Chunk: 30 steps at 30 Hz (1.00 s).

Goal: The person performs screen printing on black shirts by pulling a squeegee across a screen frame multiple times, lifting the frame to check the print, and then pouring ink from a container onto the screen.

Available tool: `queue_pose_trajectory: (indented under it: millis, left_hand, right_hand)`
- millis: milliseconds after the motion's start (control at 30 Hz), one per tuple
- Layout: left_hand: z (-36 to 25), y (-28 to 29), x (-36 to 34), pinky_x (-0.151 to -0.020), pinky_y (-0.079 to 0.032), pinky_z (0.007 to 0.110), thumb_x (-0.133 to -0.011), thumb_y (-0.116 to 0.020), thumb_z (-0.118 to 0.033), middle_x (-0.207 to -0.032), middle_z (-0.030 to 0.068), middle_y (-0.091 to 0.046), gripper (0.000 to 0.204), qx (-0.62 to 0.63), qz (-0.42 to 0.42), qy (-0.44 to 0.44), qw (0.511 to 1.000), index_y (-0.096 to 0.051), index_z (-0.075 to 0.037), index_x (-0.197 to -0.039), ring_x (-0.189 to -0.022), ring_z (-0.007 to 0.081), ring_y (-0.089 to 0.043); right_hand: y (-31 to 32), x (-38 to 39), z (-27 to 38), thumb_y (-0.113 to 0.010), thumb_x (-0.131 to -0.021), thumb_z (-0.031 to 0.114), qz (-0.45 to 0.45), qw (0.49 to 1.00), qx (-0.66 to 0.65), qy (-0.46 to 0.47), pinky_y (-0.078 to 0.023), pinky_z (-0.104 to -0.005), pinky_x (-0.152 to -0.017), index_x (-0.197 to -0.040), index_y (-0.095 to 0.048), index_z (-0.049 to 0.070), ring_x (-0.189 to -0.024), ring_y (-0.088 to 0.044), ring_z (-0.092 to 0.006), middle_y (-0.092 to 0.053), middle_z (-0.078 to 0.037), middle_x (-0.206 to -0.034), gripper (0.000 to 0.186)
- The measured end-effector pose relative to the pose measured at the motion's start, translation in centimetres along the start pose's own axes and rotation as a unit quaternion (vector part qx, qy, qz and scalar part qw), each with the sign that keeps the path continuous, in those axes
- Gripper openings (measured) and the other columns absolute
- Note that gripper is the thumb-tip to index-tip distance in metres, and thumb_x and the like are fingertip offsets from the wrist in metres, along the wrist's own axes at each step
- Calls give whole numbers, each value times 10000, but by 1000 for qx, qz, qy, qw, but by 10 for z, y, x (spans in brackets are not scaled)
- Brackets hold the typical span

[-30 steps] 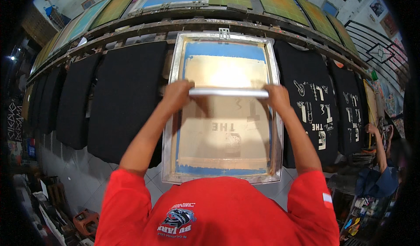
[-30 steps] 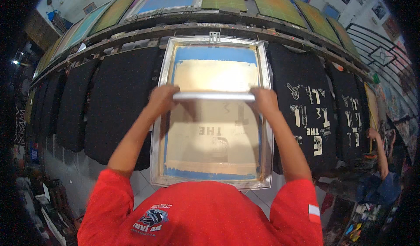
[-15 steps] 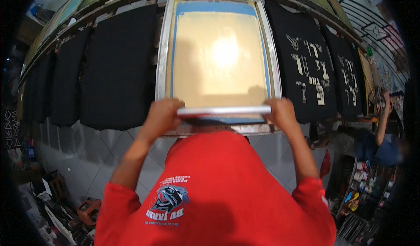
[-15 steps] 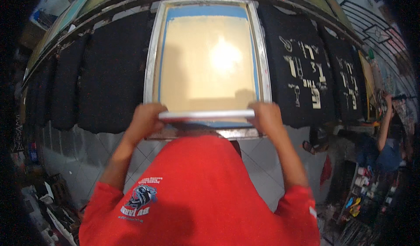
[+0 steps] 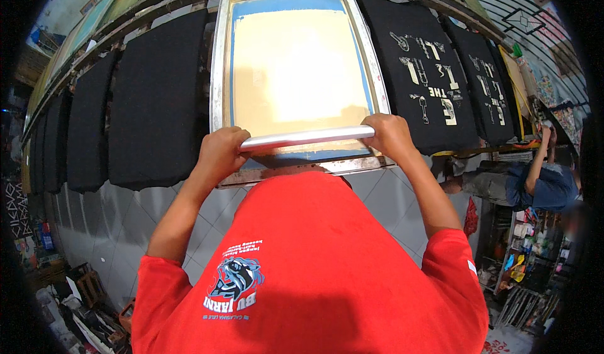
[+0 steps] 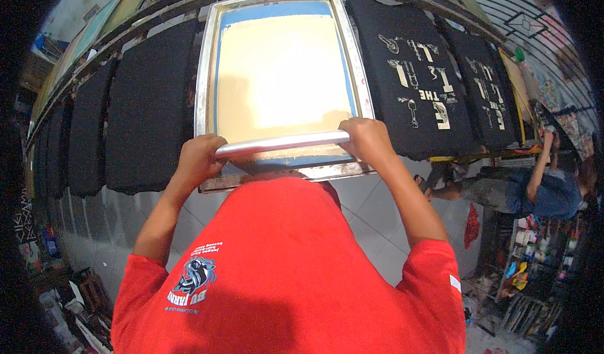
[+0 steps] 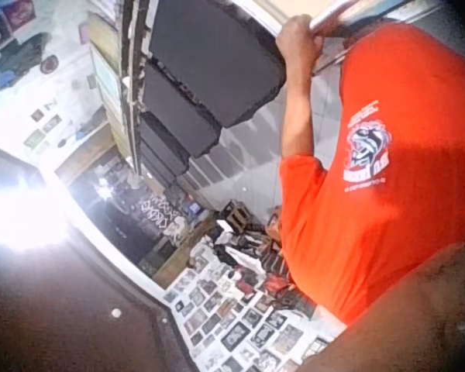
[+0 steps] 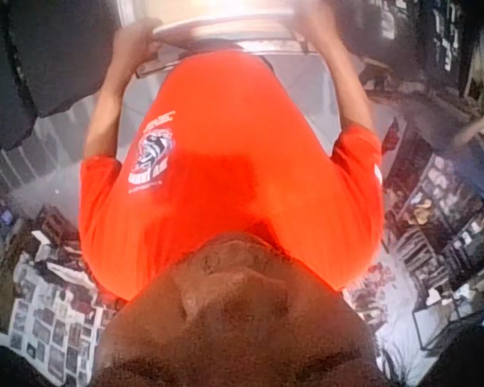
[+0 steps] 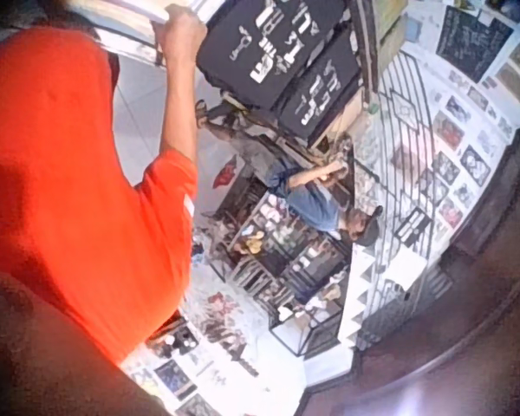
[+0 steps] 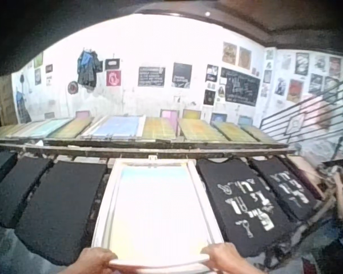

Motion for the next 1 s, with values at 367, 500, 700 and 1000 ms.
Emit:
queue_pose_trajectory:
  millis: [367,500,700,1000]
  left_hand:
    - [-22,-16,42,-731,-525,417,-644,-770,-151,-914,113,-643,352,-5,-49,-24,998,-639,-40,-951,-857,321,-639]
    - [-14,-27,28,-699,-537,359,-640,-676,-44,-892,103,-655,291,-29,-92,-35,995,-665,-16,-929,-826,273,-656]
    - [20,-21,-35,-740,-569,347,-651,-652,-36,-896,113,-673,300,-46,-103,-51,992,-693,9,-944,-835,276,-672]
    - [92,-16,-160,-715,-550,359,-606,-715,-1,-913,101,-660,387,-86,-125,-51,987,-670,-30,-989,-831,277,-646]
  right_hand:
    - [-11,61,23,-730,-619,28,-84,996,5,21,-538,-373,-711,-924,-676,65,-849,-673,-274,-699,-92,-928,312]
    - [-25,41,18,-668,-697,37,-111,993,21,21,-543,-349,-738,-953,-696,57,-861,-669,-244,-694,-77,-942,258]
    - [-28,-32,-12,-636,-767,60,-110,991,53,46,-546,-316,-748,-939,-702,48,-853,-667,-215,-689,-64,-928,185]
    - [-34,-170,-80,-598,-743,34,-99,992,51,63,-541,-351,-733,-999,-697,82,-856,-656,-254,-690,-72,-965,279]
Point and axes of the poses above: each hand's wrist, its own x-axis away from the middle knuckle, its own y-axis out of the back of the hand, z = x × y, the point moved 4 cm from there along -x, towards the middle knuckle
